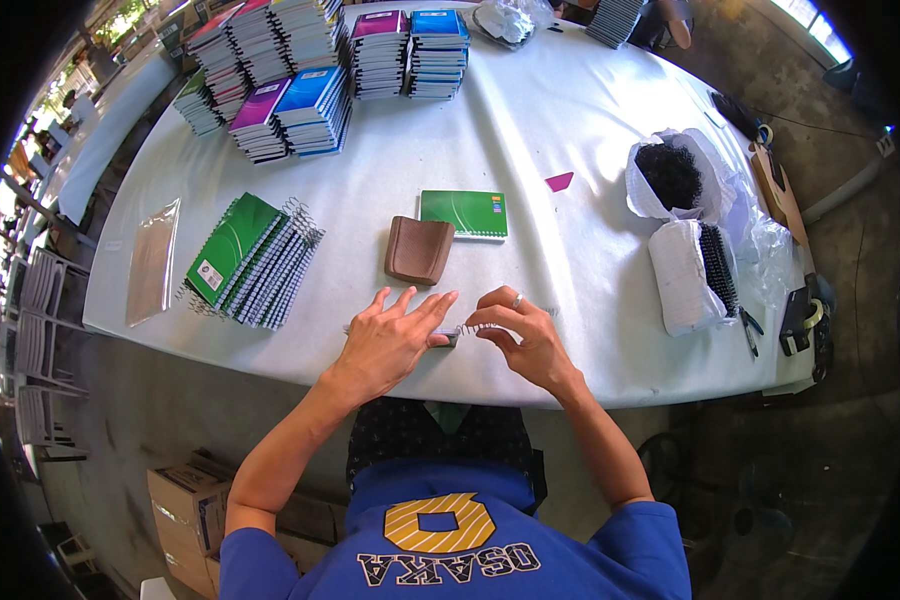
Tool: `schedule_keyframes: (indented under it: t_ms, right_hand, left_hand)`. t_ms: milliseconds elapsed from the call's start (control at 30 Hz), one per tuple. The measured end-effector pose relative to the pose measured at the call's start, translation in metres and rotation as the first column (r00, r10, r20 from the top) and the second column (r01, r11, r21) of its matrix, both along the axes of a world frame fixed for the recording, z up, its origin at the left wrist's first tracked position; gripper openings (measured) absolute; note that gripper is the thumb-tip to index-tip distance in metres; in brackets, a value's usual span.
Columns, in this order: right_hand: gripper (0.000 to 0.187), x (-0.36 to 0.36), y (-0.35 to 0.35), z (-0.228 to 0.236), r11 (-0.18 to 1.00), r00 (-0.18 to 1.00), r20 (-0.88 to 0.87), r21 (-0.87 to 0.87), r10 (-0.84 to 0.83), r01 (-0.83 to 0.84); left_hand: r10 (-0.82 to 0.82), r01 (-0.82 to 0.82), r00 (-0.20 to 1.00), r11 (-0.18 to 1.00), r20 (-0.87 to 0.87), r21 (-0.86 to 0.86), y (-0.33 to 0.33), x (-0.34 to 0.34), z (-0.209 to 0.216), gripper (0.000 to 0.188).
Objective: The person unpackages a bundle of plastic spiral spines and then uses a pair of snips to trim the ends of the spines on a stack of notebooks.
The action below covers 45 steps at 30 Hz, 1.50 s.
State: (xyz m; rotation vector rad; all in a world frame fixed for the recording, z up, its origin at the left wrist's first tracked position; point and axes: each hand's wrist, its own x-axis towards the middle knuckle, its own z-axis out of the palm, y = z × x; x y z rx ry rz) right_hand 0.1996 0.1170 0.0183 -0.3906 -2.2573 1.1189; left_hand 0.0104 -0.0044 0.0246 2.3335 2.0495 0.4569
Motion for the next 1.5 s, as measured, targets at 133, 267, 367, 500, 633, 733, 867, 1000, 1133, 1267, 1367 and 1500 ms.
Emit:
schedule_keyframes:
  t_ms: [133,267,367,500,633,733,867,1000,1133,1267,1367,1500]
  right_hand:
    - [0.018,0.007,0.001,0.008,0.995,0.946,0.312,0.010,0.093,-0.101]
    - [0.016,0.004,-0.011,0.022,0.969,0.958,0.274,0.248,-0.086,0.015]
    - [0.012,0.004,-0.010,0.025,0.952,0.948,0.312,0.305,-0.067,-0.033]
    - [0.010,0.002,0.020,0.025,0.982,0.820,0.552,0.007,0.153,-0.189]
    - [0.022,-0.042,0.061,0.026,0.970,0.915,0.402,0.235,-0.037,-0.064]
    - [0.047,-0.084,0.079,-0.021,0.858,0.948,0.315,0.471,0.052,-0.204]
    - [0.057,-0.104,0.064,-0.018,0.867,0.876,0.482,0.439,-0.005,-0.236]
    - [0.056,-0.044,0.092,0.046,0.924,0.754,0.534,-0.232,0.381,-0.302]
    - [0.061,-0.013,0.079,0.034,0.759,0.623,0.456,-0.518,0.636,-0.395]
    - [0.059,0.005,0.090,0.021,0.647,0.715,0.124,-0.553,0.688,-0.526]
    - [0.066,-0.005,0.081,0.013,0.750,0.736,0.251,-0.442,0.629,-0.491]
    - [0.060,-0.004,0.081,0.016,0.701,0.739,0.132,-0.462,0.660,-0.543]
  left_hand:
    - [0.031,-0.029,0.999,0.996,0.030,-0.090,0.000,-0.001,0.001,0.058]
    - [0.052,-0.051,0.999,0.997,0.013,-0.061,0.002,0.006,0.000,0.060]
    - [-0.002,-0.004,0.998,0.996,0.063,0.087,0.006,0.014,0.001,0.061]
    - [-0.013,0.022,0.999,0.973,0.042,-0.231,0.006,0.020,0.018,0.064]
    - [-0.086,0.085,0.995,0.996,-0.058,-0.018,-0.001,0.014,0.006,0.070]
    - [0.103,-0.085,0.988,0.986,-0.117,0.142,-0.011,0.004,0.007,0.076]
    - [0.163,-0.169,0.978,0.985,-0.130,-0.037,-0.030,-0.017,-0.001,0.080]
    - [0.133,-0.128,0.991,0.985,0.030,-0.117,-0.023,-0.018,-0.002,0.090]
    - [0.041,-0.037,0.995,0.998,-0.094,0.045,0.001,-0.025,-0.006,0.092]
    - [0.024,-0.036,0.989,0.996,-0.147,-0.077,0.006,-0.023,-0.002,0.093]
    - [0.006,-0.022,0.994,0.989,-0.106,-0.149,0.009,-0.025,0.001,0.095]
    - [0.043,-0.054,0.998,0.949,-0.043,-0.312,0.012,-0.023,0.018,0.098]
